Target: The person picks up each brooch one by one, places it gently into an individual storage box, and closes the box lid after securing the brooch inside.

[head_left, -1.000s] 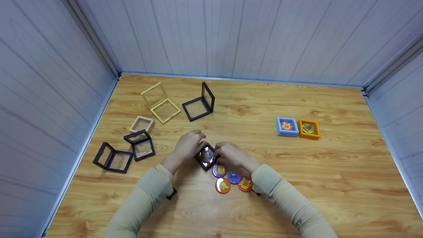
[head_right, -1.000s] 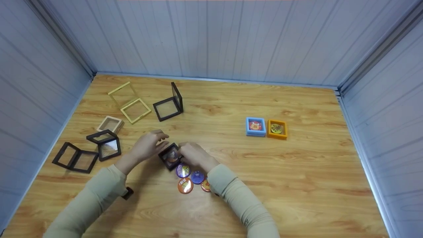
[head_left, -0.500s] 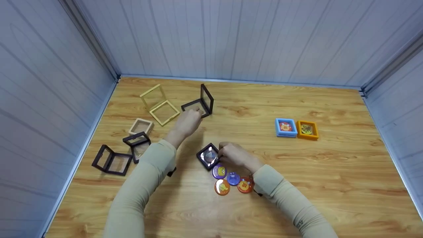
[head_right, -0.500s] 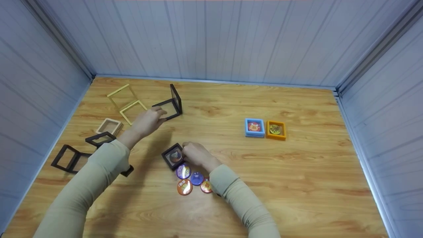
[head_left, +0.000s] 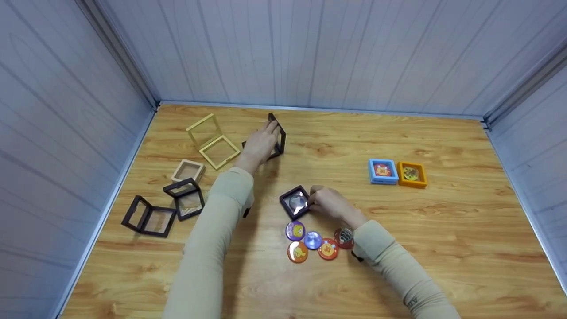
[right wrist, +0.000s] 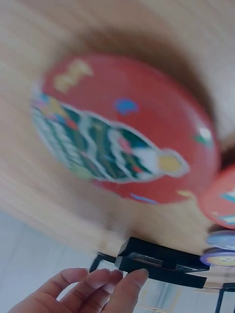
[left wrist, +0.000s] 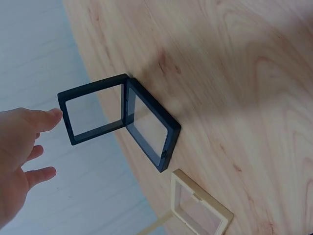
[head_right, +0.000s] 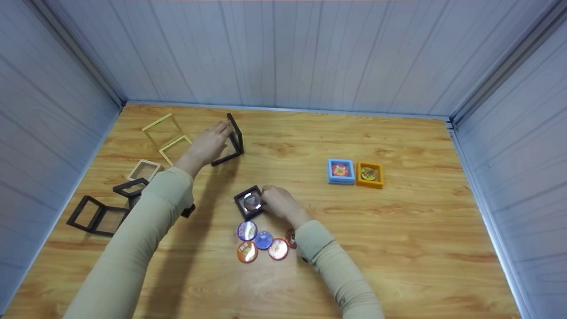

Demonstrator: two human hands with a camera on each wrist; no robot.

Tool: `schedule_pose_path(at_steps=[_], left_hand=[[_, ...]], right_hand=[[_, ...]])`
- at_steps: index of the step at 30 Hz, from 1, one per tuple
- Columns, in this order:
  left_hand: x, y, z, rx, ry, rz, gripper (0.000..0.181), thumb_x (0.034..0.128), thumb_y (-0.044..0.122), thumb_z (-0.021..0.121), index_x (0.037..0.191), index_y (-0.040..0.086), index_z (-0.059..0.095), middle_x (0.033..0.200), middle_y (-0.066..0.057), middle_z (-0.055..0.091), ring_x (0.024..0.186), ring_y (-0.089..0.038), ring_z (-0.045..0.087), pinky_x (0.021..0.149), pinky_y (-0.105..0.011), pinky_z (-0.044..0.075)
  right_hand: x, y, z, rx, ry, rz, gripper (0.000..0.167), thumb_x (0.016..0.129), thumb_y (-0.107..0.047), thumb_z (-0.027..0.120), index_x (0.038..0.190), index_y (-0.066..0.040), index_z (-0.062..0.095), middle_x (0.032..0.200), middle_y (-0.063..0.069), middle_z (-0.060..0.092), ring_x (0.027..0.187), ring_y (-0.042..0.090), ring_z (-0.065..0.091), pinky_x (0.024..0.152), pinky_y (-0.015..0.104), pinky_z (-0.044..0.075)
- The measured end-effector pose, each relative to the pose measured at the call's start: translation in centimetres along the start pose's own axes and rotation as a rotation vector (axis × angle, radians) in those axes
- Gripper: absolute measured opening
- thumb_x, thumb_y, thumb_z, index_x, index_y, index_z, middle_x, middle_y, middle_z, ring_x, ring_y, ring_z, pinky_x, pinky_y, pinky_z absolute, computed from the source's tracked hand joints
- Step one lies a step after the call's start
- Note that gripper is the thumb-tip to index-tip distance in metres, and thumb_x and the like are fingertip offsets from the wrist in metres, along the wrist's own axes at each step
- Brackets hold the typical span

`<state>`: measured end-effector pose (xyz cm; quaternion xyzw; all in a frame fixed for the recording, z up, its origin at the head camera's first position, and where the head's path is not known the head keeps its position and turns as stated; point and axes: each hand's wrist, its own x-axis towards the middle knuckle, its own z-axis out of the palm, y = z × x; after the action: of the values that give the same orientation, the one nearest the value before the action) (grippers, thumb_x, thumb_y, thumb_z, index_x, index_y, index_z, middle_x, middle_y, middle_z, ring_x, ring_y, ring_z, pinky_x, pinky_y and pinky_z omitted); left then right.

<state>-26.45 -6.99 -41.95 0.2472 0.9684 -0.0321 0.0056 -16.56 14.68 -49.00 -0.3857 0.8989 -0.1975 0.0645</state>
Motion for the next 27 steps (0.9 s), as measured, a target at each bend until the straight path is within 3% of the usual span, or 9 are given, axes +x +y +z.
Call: schedule_pose_path(at_steps=[3,7,13,18,20,23,27], left_hand=[[0.9,0.1,0.2,0.035,-0.069,-0.01,0.058,0.0873,0.005,0.053,0.139,0.006,0.026,0.145,-0.008,0.017,0.132,-0.025,0.011,0.096,-0.046,0.033],[1.9,0.5,0.5,0.093,-0.109,-0.026,0.056,0.0896,-0.001,0.046,0.14,0.01,0.024,0.147,-0.004,0.013,0.133,-0.023,0.004,0.098,-0.048,0.03],[3.2,1.1,0.7,0.17,-0.171,-0.043,0.057,0.0906,-0.001,0.043,0.141,0.014,0.021,0.147,-0.002,0.012,0.133,-0.022,0.003,0.101,-0.047,0.024],[3.8,1.3,0.9,0.161,-0.196,-0.043,0.051,0.091,0.002,0.044,0.139,0.014,0.03,0.145,-0.004,0.02,0.133,-0.023,0.008,0.103,-0.046,0.021],[3.8,1.3,1.1,0.14,-0.18,-0.034,0.047,0.0901,0.0,0.045,0.135,0.011,0.037,0.142,-0.007,0.028,0.132,-0.024,0.013,0.102,-0.047,0.021],[3.6,1.2,1.4,0.119,-0.097,-0.02,0.037,0.0888,-0.002,0.047,0.124,0.007,0.051,0.129,-0.011,0.045,0.126,-0.026,0.029,0.1,-0.046,0.027],[3.3,1.1,1.7,0.131,0.021,0.015,0.023,0.0872,-0.003,0.049,0.102,0.005,0.065,0.103,-0.011,0.059,0.105,-0.027,0.051,0.092,-0.041,0.038]], right_hand=[[-0.6,0.6,-0.4,0.01,0.011,0.042,0.007,0.075,-0.005,0.068,0.082,-0.004,0.07,0.08,0.003,0.055,0.07,0.016,0.055,0.064,0.026,0.047],[-1.3,1.4,-0.8,0.007,0.031,0.06,0.008,0.074,-0.003,0.068,0.082,-0.004,0.07,0.079,0.003,0.055,0.07,0.016,0.055,0.063,0.027,0.048],[-2.2,2.4,-1.2,-0.006,0.037,0.09,0.008,0.076,-0.003,0.067,0.083,-0.005,0.07,0.078,0.003,0.055,0.069,0.016,0.055,0.062,0.027,0.047],[-2.6,2.9,-1.3,-0.011,0.031,0.137,0.008,0.077,-0.005,0.066,0.084,-0.006,0.071,0.08,0.001,0.054,0.071,0.015,0.054,0.063,0.028,0.047],[-2.8,3.0,-1.4,-0.002,0.024,0.156,0.009,0.078,-0.005,0.066,0.085,-0.006,0.071,0.081,0.001,0.054,0.072,0.015,0.055,0.063,0.028,0.047],[-2.9,3.3,-1.6,0.001,0.016,0.175,0.01,0.078,-0.004,0.066,0.086,-0.005,0.071,0.082,0.001,0.054,0.073,0.015,0.055,0.063,0.027,0.047],[-3.3,3.7,-2.0,-0.011,0.014,0.195,0.01,0.078,-0.003,0.065,0.086,-0.005,0.07,0.083,0.002,0.054,0.072,0.016,0.055,0.063,0.027,0.047]])
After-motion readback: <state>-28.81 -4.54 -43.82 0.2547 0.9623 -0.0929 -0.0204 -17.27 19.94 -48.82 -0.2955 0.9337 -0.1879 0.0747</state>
